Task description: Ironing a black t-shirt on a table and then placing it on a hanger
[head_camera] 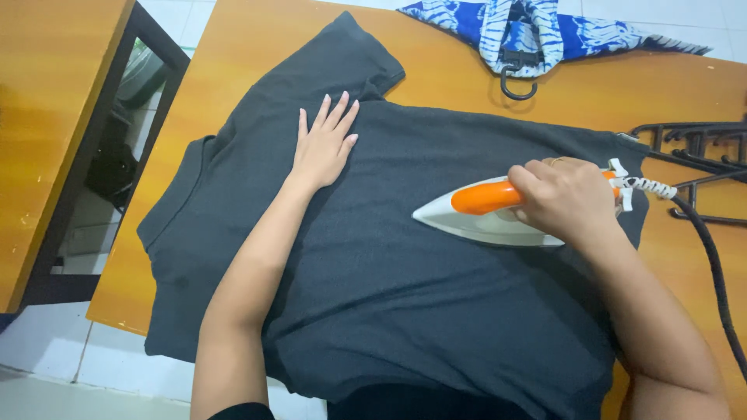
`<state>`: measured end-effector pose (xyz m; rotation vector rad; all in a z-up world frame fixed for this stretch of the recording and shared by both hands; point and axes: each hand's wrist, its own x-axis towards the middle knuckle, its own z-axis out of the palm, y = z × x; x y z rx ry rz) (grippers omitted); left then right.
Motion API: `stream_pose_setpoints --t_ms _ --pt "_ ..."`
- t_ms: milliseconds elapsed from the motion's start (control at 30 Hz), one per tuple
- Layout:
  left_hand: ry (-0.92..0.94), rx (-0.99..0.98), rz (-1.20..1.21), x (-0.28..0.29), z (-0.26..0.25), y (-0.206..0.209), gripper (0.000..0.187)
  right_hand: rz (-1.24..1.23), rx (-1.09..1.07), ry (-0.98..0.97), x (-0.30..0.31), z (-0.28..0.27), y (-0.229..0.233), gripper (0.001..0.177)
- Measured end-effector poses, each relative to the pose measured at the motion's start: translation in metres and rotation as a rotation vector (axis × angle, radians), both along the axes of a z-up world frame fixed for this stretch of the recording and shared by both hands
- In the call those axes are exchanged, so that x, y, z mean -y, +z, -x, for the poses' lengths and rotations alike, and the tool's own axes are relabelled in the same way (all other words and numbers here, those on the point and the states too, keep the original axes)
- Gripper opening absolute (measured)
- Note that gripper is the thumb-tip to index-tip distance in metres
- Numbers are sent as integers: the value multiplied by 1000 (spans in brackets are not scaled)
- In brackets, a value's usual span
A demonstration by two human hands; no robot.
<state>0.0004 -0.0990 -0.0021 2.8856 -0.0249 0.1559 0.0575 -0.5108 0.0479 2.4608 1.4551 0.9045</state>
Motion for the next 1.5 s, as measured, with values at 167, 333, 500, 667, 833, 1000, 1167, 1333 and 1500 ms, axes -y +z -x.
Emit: stream_pose_setpoints --t_ms 167,333,500,667,833,1000,1167,1333,1500 --pt "4 -7 -6 -1 -1 -2 56 -33 12 -119 -6 6 -9 32" --pt "2 -8 17 0 1 0 55 -40 44 -176 -5 4 -8 31" --pt "0 8 27 0 1 0 55 -32 2 22 -3 2 0 37" --pt "4 -3 30 0 1 0 56 -42 18 -26 -3 3 -5 43" --pt "-2 2 25 -1 0 -2 56 -51 25 51 -2 1 -1 40" --pt "27 12 315 -21 -17 -22 58 10 27 -43 -3 -1 -2 31" --pt "-62 243 607 -89 6 -29 39 12 -109 -111 -33 10 22 33" --pt "80 315 470 -127 76 -7 31 -61 -161 -62 -91 30 56 36" --pt "282 408 290 -127 106 -6 24 -50 -93 48 -156 39 47 28"
